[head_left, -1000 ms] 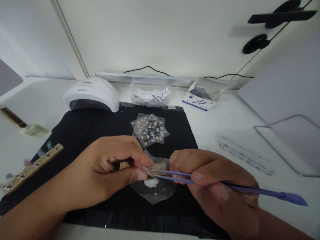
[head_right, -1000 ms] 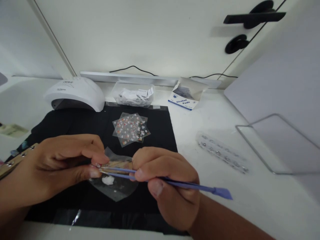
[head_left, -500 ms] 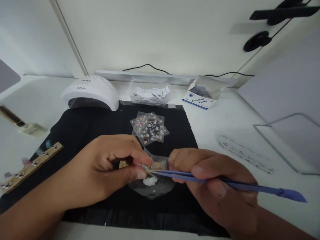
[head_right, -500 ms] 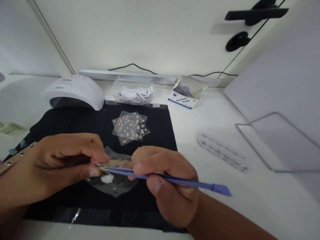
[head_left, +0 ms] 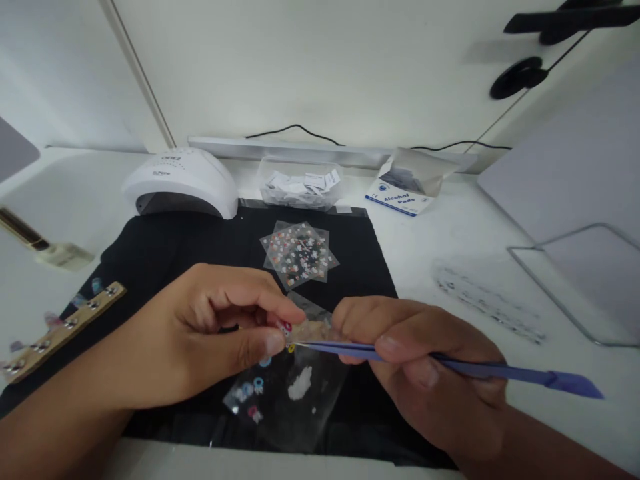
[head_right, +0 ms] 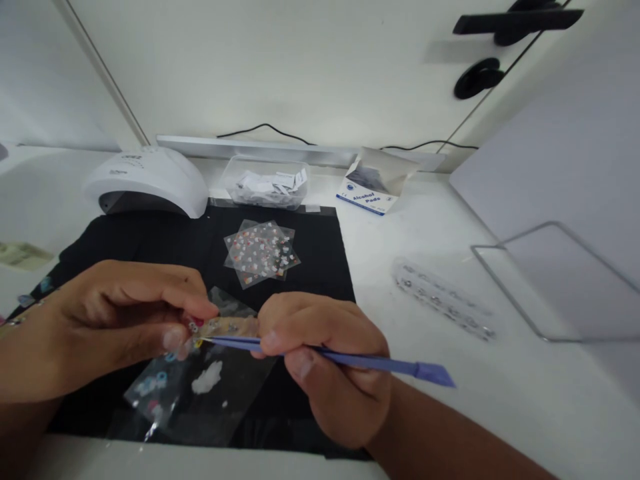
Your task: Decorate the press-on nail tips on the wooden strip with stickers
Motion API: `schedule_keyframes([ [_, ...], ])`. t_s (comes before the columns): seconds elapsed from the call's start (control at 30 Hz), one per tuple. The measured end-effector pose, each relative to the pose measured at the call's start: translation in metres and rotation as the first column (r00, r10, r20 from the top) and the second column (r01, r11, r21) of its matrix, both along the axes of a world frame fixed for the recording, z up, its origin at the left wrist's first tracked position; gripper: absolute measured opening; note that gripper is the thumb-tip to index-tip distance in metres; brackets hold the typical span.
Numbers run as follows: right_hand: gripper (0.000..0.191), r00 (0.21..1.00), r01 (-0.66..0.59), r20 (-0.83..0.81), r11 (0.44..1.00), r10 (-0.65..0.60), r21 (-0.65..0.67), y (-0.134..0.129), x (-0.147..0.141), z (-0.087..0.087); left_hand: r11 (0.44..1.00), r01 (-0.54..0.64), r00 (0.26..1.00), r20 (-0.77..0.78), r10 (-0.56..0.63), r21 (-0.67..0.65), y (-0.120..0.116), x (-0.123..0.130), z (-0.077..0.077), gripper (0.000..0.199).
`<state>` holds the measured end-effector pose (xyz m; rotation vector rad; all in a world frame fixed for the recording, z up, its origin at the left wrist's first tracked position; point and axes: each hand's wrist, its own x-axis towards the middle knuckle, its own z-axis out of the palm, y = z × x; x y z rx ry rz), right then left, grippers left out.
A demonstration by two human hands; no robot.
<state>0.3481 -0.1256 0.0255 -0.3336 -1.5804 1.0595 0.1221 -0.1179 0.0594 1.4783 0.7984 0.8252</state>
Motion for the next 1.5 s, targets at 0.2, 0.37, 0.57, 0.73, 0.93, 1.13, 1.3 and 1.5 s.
schedule_keyframes([
  [0.2, 0.027, 0.999, -0.029, 0.029, 0.999, 0.029, -0.018, -0.0008, -0.0010, 0.0008, 1.000, -0.011, 0.998, -0.057, 0.012, 0.026, -0.0004, 0.0007, 0.0003, 0.010],
  [0.37, 0.029, 0.998, -0.063, 0.016, 0.998, 0.064, -0.020, -0.0002, -0.0011, 0.0026, 0.998, -0.004, 0.995, -0.102, 0.011, 0.069, 0.0006, 0.0002, -0.0005, 0.011],
  [0.57, 0.030, 0.997, -0.069, 0.047, 0.998, 0.069, 0.007, -0.0010, -0.0003, 0.0014, 0.998, -0.013, 0.996, -0.089, 0.019, 0.063, 0.0006, -0.0008, -0.0030, 0.011],
  [0.73, 0.030, 0.998, -0.053, 0.037, 0.998, 0.052, 0.015, -0.0009, -0.0003, -0.0008, 0.997, 0.010, 0.996, -0.085, -0.004, 0.072, 0.0011, -0.0022, -0.0037, 0.011],
  [0.93, 0.026, 1.000, -0.021, 0.005, 1.000, 0.021, -0.022, -0.0025, 0.0004, -0.0032, 0.997, 0.026, 0.995, -0.095, -0.018, 0.078, 0.0016, -0.0021, 0.0005, 0.013],
  [1.13, 0.023, 1.000, -0.018, -0.002, 0.998, 0.018, -0.057, -0.0029, 0.0003, -0.0046, 0.997, 0.034, 0.994, -0.105, -0.027, 0.068, 0.0027, -0.0007, 0.0021, 0.014],
  [1.3, 0.024, 1.000, -0.018, 0.002, 0.999, 0.018, -0.045, -0.0038, 0.0009, -0.0066, 0.998, 0.020, 0.996, -0.090, -0.015, 0.056, 0.0021, 0.0002, 0.0008, 0.013],
  [1.5, 0.025, 0.999, -0.019, 0.042, 0.997, 0.023, -0.071, -0.0040, -0.0002, -0.0022, 0.998, 0.025, 0.998, -0.067, -0.021, 0.065, 0.0026, -0.0007, -0.0009, 0.013],
])
